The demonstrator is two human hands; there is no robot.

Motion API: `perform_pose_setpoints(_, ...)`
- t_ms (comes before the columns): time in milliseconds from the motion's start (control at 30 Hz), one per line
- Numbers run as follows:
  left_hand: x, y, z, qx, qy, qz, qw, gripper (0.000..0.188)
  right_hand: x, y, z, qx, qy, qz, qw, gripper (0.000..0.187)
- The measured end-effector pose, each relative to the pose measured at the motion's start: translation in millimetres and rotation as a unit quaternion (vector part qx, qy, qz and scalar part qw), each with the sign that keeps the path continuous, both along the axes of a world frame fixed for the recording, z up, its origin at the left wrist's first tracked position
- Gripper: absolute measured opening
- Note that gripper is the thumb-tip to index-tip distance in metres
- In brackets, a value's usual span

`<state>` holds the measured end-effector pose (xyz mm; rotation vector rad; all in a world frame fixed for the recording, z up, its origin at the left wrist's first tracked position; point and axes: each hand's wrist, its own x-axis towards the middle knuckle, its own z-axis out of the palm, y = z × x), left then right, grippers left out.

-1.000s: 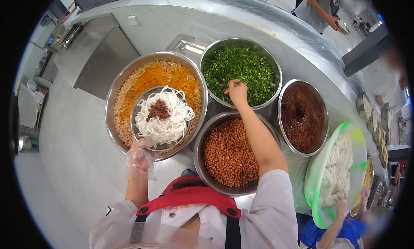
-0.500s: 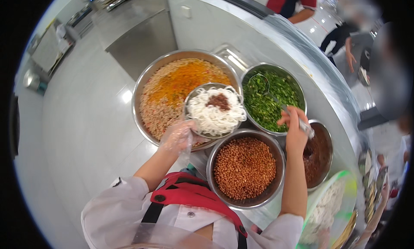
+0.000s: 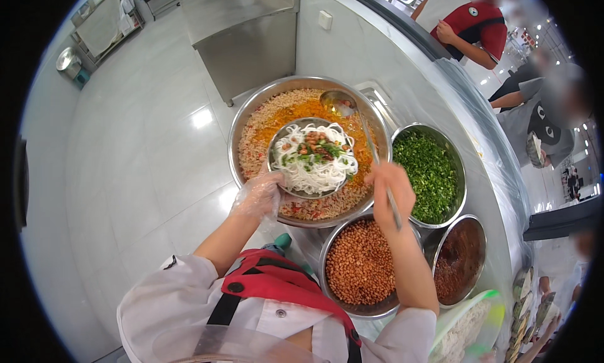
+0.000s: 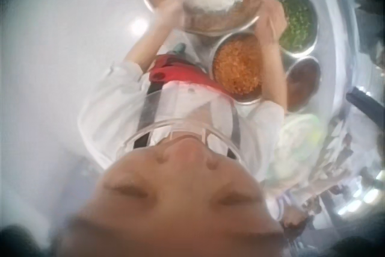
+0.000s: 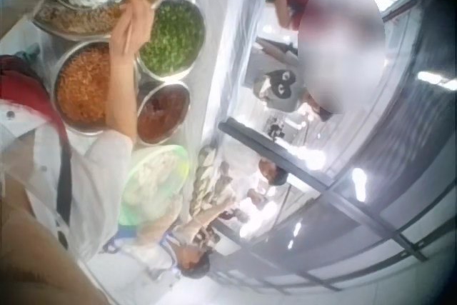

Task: The person assembles noodle bowls by scooping noodles into metal bowls and adding various toppings including chopped greens, peanuts, and sauces. The person hands the completed bowls to customers at the counter.

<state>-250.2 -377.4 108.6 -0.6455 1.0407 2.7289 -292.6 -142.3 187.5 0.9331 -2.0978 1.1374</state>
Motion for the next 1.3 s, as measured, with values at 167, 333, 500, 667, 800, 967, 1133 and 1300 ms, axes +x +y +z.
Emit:
perform_pose_setpoints(167,15,-51,-14,0.006,0.014,0.066,0.998,0.073,-105,-56,-56,-0.179,-0.295,-0.022,0.938,0.014)
perform_pose_setpoints(333,34,-99,-12,0.015,0.032,0.124,0.992,0.068,-175,-115,-145,0.021,-0.061,-0.011,0.998,0.014)
perform_pose_setpoints(500,44,-127,-1,0.002,0.062,0.161,0.985,0.073,-166,-154,-162,0.063,-0.229,0.022,0.971,0.016)
perform_pose_setpoints(667,40,-135,-2,0.011,0.06,0.172,0.983,0.074,-187,-135,-151,-0.122,-0.429,-0.037,0.894,0.025)
perform_pose_setpoints(800,31,-136,-18,0.001,0.036,0.146,0.989,0.075,-183,-115,-102,-0.19,-0.46,-0.053,0.866,0.024)
perform_pose_setpoints(967,2,-109,-20,0.012,0.044,0.089,0.995,0.073,-146,-80,-29,-0.217,-0.439,-0.022,0.872,0.023)
perform_pose_setpoints(1133,-33,-75,-10,-0.021,0.062,0.047,0.997,0.076,-71,-69,26,-0.149,-0.354,-0.025,0.923,0.024)
perform_pose_setpoints(1300,-55,-33,2,-0.011,0.084,0.01,0.996,0.072,-24,-49,16,0.185,0.038,0.04,0.981,0.021)
